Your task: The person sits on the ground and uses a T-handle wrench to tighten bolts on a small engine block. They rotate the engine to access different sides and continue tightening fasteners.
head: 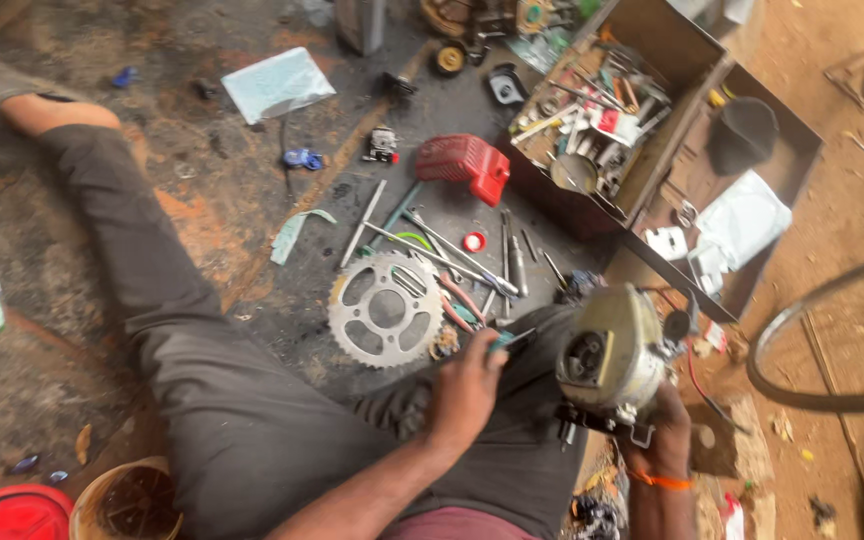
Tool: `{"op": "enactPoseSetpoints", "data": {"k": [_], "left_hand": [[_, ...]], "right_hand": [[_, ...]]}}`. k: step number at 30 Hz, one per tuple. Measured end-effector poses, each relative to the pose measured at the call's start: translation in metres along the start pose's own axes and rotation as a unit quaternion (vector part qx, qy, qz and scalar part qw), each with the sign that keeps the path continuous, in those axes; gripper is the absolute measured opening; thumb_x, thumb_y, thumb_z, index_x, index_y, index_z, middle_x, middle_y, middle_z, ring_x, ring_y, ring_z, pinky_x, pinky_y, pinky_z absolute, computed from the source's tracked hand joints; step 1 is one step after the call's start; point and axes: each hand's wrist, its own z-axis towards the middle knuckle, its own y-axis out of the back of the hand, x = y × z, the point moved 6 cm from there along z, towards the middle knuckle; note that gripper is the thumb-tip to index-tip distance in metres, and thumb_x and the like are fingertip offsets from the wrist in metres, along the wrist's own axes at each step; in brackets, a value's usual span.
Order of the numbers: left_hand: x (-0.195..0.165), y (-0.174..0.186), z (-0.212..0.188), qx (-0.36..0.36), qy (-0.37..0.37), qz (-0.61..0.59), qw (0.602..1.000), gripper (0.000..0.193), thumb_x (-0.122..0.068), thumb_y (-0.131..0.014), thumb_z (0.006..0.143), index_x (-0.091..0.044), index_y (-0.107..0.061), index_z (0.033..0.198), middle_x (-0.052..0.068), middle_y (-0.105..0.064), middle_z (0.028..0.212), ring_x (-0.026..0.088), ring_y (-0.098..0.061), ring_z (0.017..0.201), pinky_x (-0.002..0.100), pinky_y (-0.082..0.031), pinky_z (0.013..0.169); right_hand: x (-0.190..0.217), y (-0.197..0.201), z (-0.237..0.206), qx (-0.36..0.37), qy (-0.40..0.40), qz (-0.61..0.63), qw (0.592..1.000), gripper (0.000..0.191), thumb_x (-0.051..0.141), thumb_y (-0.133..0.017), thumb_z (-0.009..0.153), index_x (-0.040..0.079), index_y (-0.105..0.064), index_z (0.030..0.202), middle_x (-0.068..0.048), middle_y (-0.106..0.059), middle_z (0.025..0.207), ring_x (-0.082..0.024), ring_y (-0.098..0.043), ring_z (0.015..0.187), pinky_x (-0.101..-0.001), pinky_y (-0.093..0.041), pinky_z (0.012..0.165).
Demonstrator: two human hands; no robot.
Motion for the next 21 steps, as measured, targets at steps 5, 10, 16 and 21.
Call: {"op": "enactPoseSetpoints", "data": {"k": [5,10,16,21], "left_hand": [[-0.044,0.104,-0.021,0.046,0.108,-0.247,0.962,0.033,-0.012,-0.051,0.105,0.001,-0.062,0.133,0.011,-0.076,0.1,0.012,-0.072,0.085,0.028,-0.061,0.078],[-0.084,0.138,-0.046,0.096,0.06,-0.233,0.966,0.034,-0.012,-0.056,0.104,-0.001,-0.061,0.135,0.012,-0.076,0.103,0.012,-0.074,0.088,0.028,-0.063,0.08],[-0.107,0.129,-0.064,0.13,-0.011,-0.181,0.975,0.034,-0.012,-0.06,0.103,-0.004,-0.06,0.137,0.01,-0.077,0.108,0.013,-0.078,0.091,0.028,-0.066,0.078],[-0.117,0.126,-0.072,0.145,-0.041,-0.19,0.97,0.032,-0.01,-0.061,0.104,-0.005,-0.062,0.136,0.011,-0.076,0.109,0.014,-0.078,0.095,0.029,-0.066,0.08]], "right_hand": [[-0.011,0.004,0.002,-0.003,-0.019,0.074,0.997,0.05,0.031,-0.052,0.106,0.002,-0.053,0.147,-0.016,-0.065,0.137,-0.03,-0.063,0.124,-0.0509,-0.05,0.107],[-0.029,-0.034,0.002,0.063,-0.051,0.144,0.986,0.053,0.035,-0.052,0.105,0.004,-0.051,0.148,-0.019,-0.064,0.138,-0.033,-0.066,0.122,-0.056,-0.053,0.102],[-0.048,-0.091,0.0,0.16,-0.037,0.12,0.979,0.054,0.034,-0.053,0.106,0.003,-0.049,0.151,-0.021,-0.062,0.141,-0.034,-0.066,0.122,-0.0526,-0.056,0.099],[-0.05,-0.1,-0.01,0.175,-0.027,0.109,0.978,0.055,0.032,-0.054,0.108,0.002,-0.048,0.154,-0.023,-0.06,0.144,-0.034,-0.067,0.121,-0.0498,-0.058,0.096]]}}
